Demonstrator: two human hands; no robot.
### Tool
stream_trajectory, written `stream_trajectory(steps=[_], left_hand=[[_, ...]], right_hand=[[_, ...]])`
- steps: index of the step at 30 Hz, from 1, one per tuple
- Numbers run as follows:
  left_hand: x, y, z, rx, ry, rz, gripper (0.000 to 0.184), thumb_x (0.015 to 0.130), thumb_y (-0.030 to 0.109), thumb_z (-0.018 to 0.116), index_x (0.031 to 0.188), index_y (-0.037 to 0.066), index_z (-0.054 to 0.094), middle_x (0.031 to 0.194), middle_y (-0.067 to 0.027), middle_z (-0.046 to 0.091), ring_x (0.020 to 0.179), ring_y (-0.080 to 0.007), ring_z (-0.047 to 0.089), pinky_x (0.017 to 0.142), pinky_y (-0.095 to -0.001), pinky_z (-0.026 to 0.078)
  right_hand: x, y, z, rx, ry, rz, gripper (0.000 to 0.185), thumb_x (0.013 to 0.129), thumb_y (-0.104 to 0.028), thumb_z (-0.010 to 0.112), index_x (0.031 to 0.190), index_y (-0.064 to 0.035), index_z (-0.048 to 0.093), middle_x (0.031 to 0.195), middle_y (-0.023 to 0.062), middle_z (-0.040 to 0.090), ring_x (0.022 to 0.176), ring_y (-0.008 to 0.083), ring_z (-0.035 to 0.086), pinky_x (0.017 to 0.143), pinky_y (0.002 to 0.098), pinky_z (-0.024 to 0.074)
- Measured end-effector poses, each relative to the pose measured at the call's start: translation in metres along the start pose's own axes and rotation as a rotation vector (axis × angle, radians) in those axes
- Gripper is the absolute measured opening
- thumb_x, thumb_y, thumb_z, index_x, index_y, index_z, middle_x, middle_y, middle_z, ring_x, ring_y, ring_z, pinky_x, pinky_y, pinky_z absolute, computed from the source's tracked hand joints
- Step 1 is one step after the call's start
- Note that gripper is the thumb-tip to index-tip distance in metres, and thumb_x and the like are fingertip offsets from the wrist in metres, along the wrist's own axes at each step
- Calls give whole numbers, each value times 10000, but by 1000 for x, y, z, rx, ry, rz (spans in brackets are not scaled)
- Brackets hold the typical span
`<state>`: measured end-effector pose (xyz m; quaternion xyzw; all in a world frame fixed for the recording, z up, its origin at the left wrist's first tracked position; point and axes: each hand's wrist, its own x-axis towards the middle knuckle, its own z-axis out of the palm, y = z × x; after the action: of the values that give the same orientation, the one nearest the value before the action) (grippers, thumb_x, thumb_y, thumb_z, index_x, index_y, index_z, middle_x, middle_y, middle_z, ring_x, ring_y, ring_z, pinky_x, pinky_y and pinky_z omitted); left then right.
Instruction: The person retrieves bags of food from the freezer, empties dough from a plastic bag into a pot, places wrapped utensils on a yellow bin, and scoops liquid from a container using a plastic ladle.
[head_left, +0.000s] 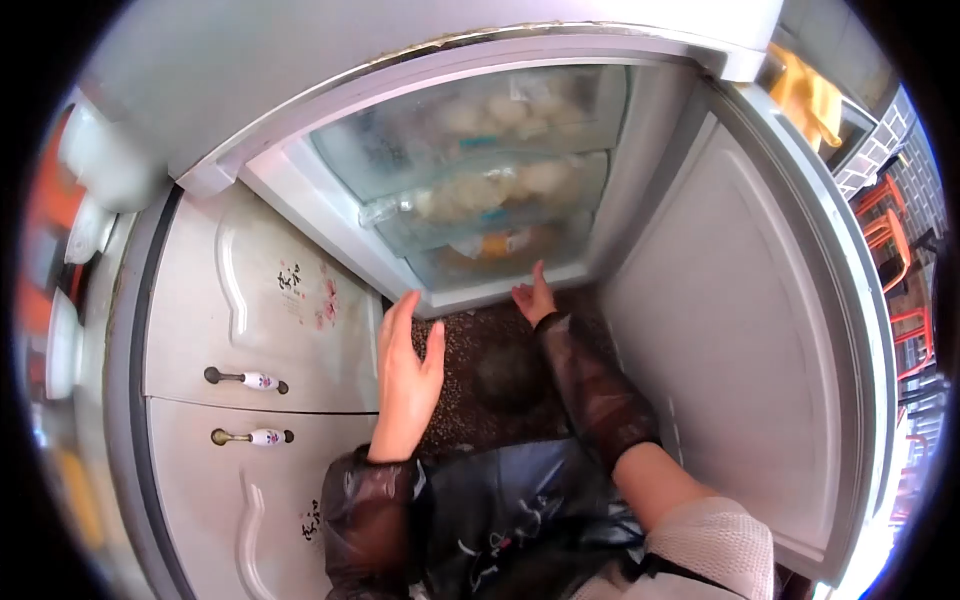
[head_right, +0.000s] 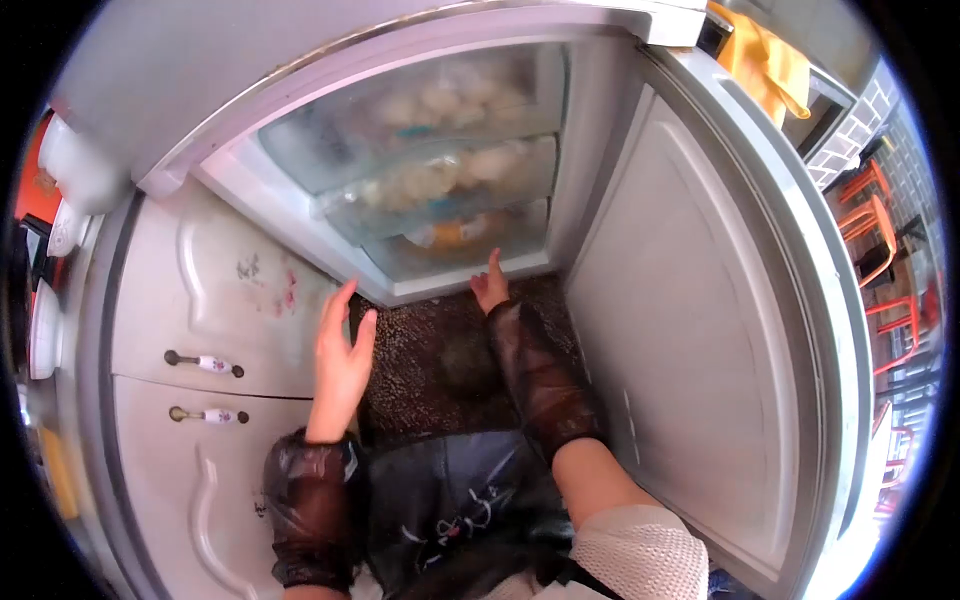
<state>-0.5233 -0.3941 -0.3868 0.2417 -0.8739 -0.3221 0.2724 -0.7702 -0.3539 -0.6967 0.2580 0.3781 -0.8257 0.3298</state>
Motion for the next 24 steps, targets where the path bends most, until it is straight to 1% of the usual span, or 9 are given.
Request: stream_trajectory(steps=[3,6,8,9,11,16,20,22,24], left_hand=[[-14,8,-19,21,-36,-5,401,876,106,553,1239,-22,441,1236,-204,469,1158,-342,447,983,-380,351],[-27,5,-30,17,-51,-41,407,878,104,552,1246,-23,432,1239,-199,467,1165,-330,445,991,-373,343],[-37,4,-34,20,-69,-102,417,876,104,554,1253,-21,427,1234,-198,469,1163,-332,445,992,-370,341],[-41,6,-36,22,-74,-106,417,876,104,554,1253,-21,427,1234,-198,469,1163,-332,445,992,-370,341],[-39,10,-34,60,-101,-63,423,875,115,558,1253,-21,427,1232,-199,470,1158,-338,447,987,-371,347],[-31,-7,-4,52,-142,-98,430,867,132,562,1245,-23,431,1232,-217,465,1152,-361,444,983,-384,350],[-1,-30,46,71,-161,42,450,856,146,567,1239,-41,420,1234,-239,456,1164,-389,428,987,-408,341],[26,-52,81,56,-162,87,536,837,198,595,1262,-60,393,1256,-253,442,1179,-402,415,995,-419,335],[48,-82,120,194,-175,79,649,808,259,627,1305,-58,355,1257,-283,434,1187,-418,405,1002,-425,332]], right_hand=[[60,17,-12,99,-174,86,663,709,-631,636,1031,-66,509,841,76,534,670,205,530,738,401,512],[66,27,-15,202,-497,161,724,719,-645,602,1166,-89,482,996,82,538,865,226,548,858,472,471],[14,15,4,169,-506,15,814,774,-665,513,1316,-82,345,1121,79,467,999,222,475,983,523,373],[4,20,0,171,-500,19,814,774,-665,513,1316,-82,345,1121,79,467,999,222,475,983,523,373],[-11,25,-9,162,-469,-11,809,798,-643,493,1363,-98,299,1277,98,409,1170,256,396,989,579,345],[-66,34,-54,172,-433,-9,829,796,-649,486,1377,-96,278,1374,112,307,1246,293,325,973,618,336],[-80,44,-74,169,-421,-22,838,819,-639,458,1410,-102,203,1404,144,232,1305,315,240,983,625,321],[-84,47,-78,163,-506,-47,852,825,-637,450,1424,-108,154,1411,168,206,1319,328,212,987,624,316],[-90,45,-77,159,-463,-53,851,826,-636,448,1425,-111,150,1411,168,206,1319,330,211,995,620,310]])
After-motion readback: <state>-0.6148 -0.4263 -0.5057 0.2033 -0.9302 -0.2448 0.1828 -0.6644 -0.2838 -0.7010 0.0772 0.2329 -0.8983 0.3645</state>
